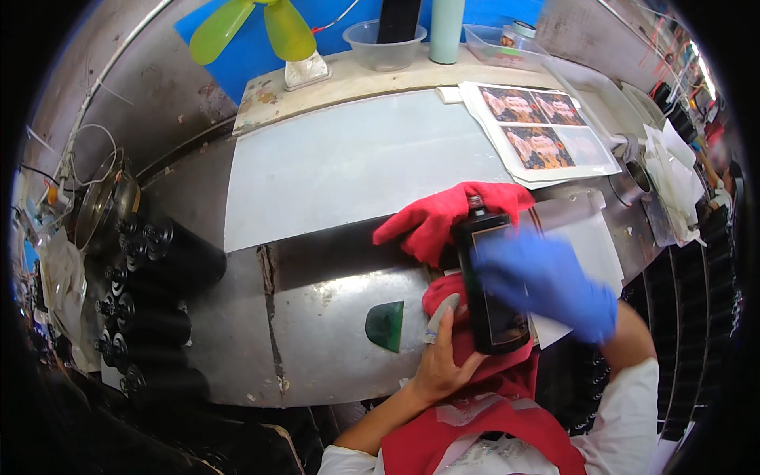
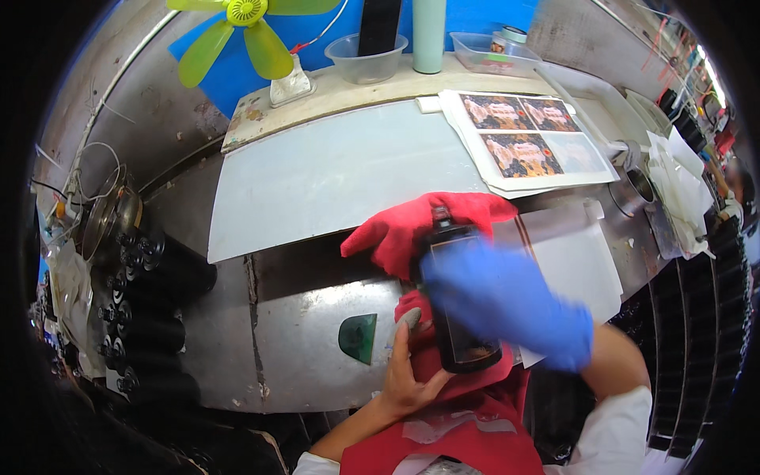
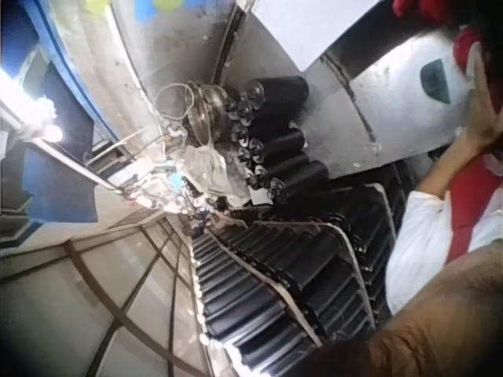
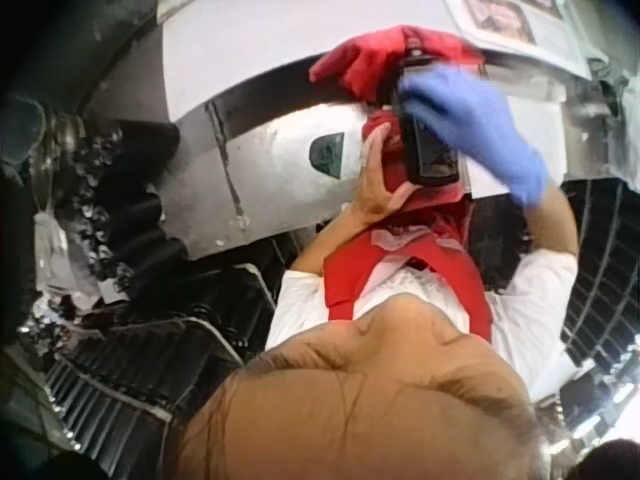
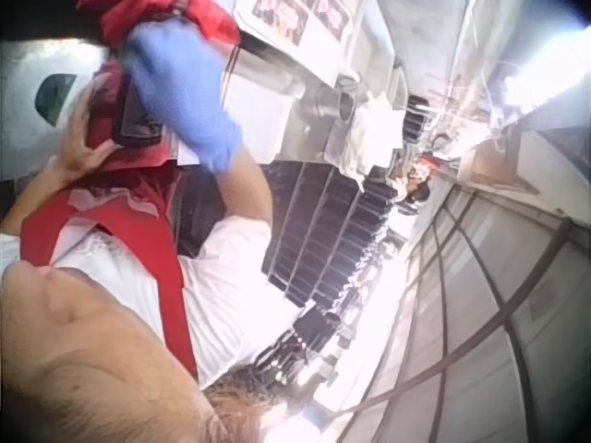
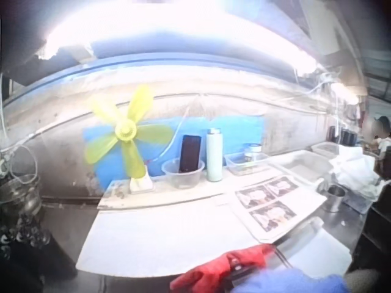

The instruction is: The person applies decorative labels and gold strips to black bottles. They use a green sponge to smooth the labels and a red cloth to hold the bottle while working at a metal counter.

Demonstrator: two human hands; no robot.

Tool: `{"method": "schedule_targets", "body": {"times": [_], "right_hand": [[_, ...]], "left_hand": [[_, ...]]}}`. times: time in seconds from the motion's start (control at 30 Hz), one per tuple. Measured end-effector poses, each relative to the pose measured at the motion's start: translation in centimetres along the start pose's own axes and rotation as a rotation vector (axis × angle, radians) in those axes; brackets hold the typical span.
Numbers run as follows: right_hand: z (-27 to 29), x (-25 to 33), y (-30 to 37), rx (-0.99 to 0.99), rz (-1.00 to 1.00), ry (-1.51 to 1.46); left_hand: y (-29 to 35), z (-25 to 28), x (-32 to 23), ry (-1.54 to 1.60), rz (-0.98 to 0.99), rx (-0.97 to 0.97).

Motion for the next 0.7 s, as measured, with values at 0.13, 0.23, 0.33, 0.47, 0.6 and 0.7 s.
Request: {"method": "schedule_targets", "body": {"times": [0.13, 0.23, 0.33, 0.47, 0.6, 0.7], "right_hand": [[2.0, -8.0, -4.2, -0.323, -0.067, 0.174], [3.4, -9.1, 0.5, -0.522, -0.294, -0.191], [2.5, -11.2, 11.1, -0.686, -0.665, -0.676], [-4.4, -10.2, 28.4, -0.929, -1.290, -0.782], [-6.5, -6.6, 28.4, -0.490, -1.332, -0.006], [-6.3, -5.4, 29.0, -0.405, -1.468, 0.096]], "left_hand": [[-0.1, -0.5, 0.0, 0.047, 0.000, -0.008], [-0.3, 0.6, -0.5, 0.012, 0.027, -0.007], [-0.5, 0.6, -0.3, 0.025, 0.047, 0.017], [-1.2, 0.1, -0.3, 0.059, 0.089, 0.084], [-1.1, -1.1, 0.1, 0.099, 0.097, 0.096], [-1.1, -0.8, 0.5, 0.069, 0.111, 0.080]]}}
Point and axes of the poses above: each hand's wrist, its own y-axis away from the middle knuckle, its own z-axis out of the back of the hand, x = y × z, the point moved 3 cm from there along -y, towards the middle knuckle, and after that the axes turned 13 degrees about z, right-handed, at the moved point
